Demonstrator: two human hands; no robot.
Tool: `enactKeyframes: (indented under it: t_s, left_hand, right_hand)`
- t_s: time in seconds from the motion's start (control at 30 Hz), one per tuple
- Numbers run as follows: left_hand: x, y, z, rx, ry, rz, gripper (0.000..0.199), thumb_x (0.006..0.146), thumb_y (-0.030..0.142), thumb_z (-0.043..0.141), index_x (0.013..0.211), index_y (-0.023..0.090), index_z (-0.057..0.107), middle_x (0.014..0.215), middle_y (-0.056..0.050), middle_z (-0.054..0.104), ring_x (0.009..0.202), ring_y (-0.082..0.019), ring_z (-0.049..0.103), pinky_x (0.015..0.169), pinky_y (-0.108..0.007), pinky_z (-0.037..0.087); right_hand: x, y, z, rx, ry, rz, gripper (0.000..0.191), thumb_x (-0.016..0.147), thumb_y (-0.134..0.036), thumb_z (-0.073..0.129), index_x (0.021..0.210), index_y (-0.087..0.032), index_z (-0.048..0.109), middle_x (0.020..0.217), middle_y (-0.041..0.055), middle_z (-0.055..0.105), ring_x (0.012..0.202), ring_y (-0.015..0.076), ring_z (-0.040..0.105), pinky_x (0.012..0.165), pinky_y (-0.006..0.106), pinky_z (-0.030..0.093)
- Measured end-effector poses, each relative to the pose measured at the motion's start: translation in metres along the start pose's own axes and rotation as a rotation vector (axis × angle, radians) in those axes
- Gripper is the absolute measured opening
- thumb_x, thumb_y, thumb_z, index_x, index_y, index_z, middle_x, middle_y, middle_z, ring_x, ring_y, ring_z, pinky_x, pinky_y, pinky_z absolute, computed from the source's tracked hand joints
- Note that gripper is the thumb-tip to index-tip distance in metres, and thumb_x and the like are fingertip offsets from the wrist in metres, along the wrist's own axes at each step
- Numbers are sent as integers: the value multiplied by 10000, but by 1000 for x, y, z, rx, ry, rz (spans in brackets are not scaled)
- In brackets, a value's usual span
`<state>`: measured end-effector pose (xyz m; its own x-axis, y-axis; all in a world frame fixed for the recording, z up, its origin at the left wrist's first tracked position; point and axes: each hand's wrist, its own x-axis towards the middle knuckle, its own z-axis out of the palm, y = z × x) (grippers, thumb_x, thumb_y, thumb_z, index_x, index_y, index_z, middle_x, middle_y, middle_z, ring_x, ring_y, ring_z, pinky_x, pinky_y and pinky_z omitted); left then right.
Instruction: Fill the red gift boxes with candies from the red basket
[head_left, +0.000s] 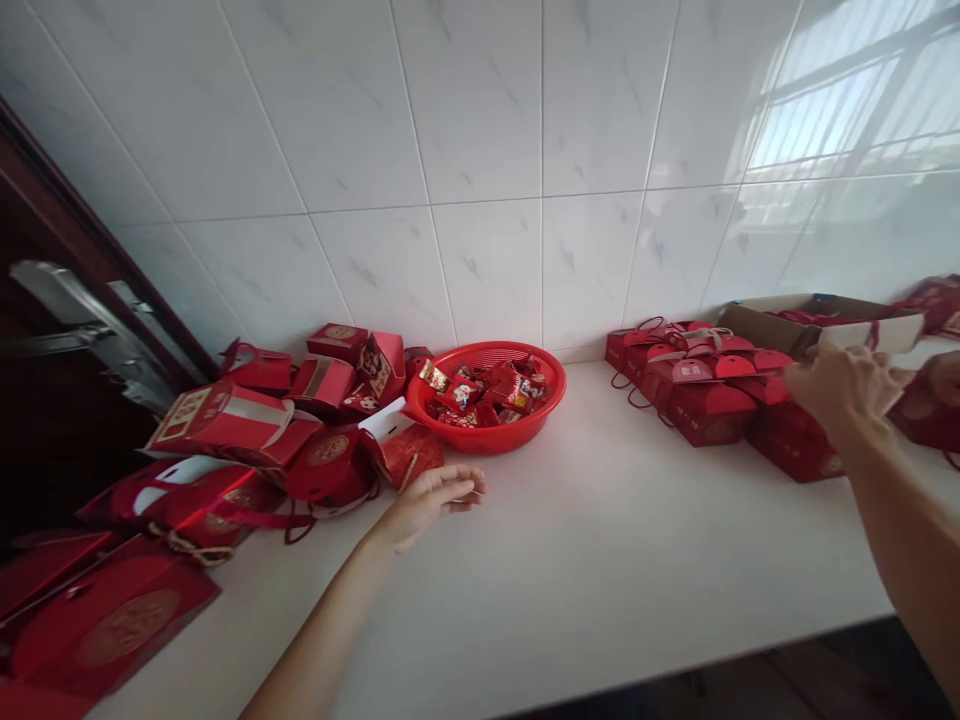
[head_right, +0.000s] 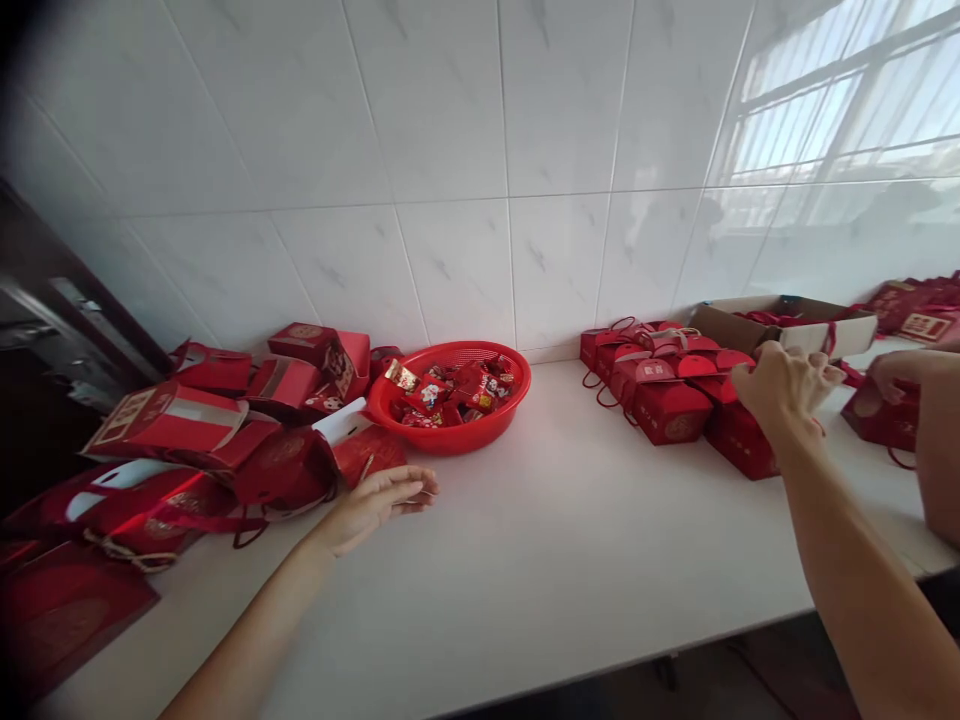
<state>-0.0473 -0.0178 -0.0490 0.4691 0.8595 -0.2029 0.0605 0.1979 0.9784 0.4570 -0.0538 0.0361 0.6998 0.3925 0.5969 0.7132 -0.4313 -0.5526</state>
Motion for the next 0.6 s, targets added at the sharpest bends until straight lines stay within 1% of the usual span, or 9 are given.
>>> enactKeyframes:
  t_s: [0.07,0.13,0.2,0.27,0.33,0.4,0.43,0.5,0.6]
  left_hand:
    - [-3,5,3,72,16,40,353,704,430,823,941,178,752,970,-80,758,916,-215,697,926,-369,516]
    - [-7,14,3,157,46,114,330,730,426,796,951,184,749,969,-75,755,930,-218,691,935,-368,510]
    - [-13,27,0,233,101,210,299,761,425,764,945,190,749,966,-69,751,954,-222,684,953,-364,502]
    - [-22,41,-9,278,198,304,284,788,430,729,941,192,745,1001,-72,749,984,-235,680,971,-370,500]
    - [-32,53,-25,303,343,380,293,788,430,709,956,192,730,1063,-84,744,1022,-260,677,990,-392,501]
    - [-44,57,-46,384,507,422,311,765,404,700,992,191,708,1112,-98,731,1081,-287,662,1024,-419,487]
    - [-50,56,-58,465,583,425,335,747,374,696,1029,194,696,1141,-103,719,1118,-300,648,1047,-433,472]
    - [-62,47,-82,690,708,399,427,686,291,687,1105,210,675,1240,-108,672,1210,-328,599,1097,-459,430]
    - [-75,25,-111,988,824,308,563,609,184,669,1169,245,658,1392,-109,562,1364,-368,465,1162,-482,352]
  right_hand:
    - [-9,-20,-1,26,-40,-45,117,725,-100,735,698,-178,652,958,210,699,1049,345,582,887,506,354]
    - [-26,-38,4,157,-126,-164,116,749,-89,704,734,-197,668,924,146,718,929,278,623,874,434,406]
    - [-56,-56,14,340,-229,-308,120,753,-93,691,760,-213,687,858,89,726,813,234,642,831,385,449]
    - [-96,-72,25,561,-347,-543,100,778,-136,671,799,-231,696,847,57,736,789,220,659,777,353,485]
    - [-141,-86,35,729,-497,-813,86,845,-186,622,826,-246,680,818,36,734,763,210,665,747,347,506]
    - [-182,-98,40,829,-609,-995,132,914,-181,553,873,-248,659,803,29,724,758,196,665,767,358,519]
    - [-200,-102,41,868,-647,-1048,147,931,-168,527,892,-245,646,791,29,714,741,189,658,771,366,525]
    - [-226,-107,43,907,-700,-1104,161,950,-156,494,904,-240,624,773,31,696,713,183,637,779,386,534]
    - [-246,-104,45,904,-795,-1116,174,964,-157,473,898,-239,611,761,32,680,688,179,620,786,406,545]
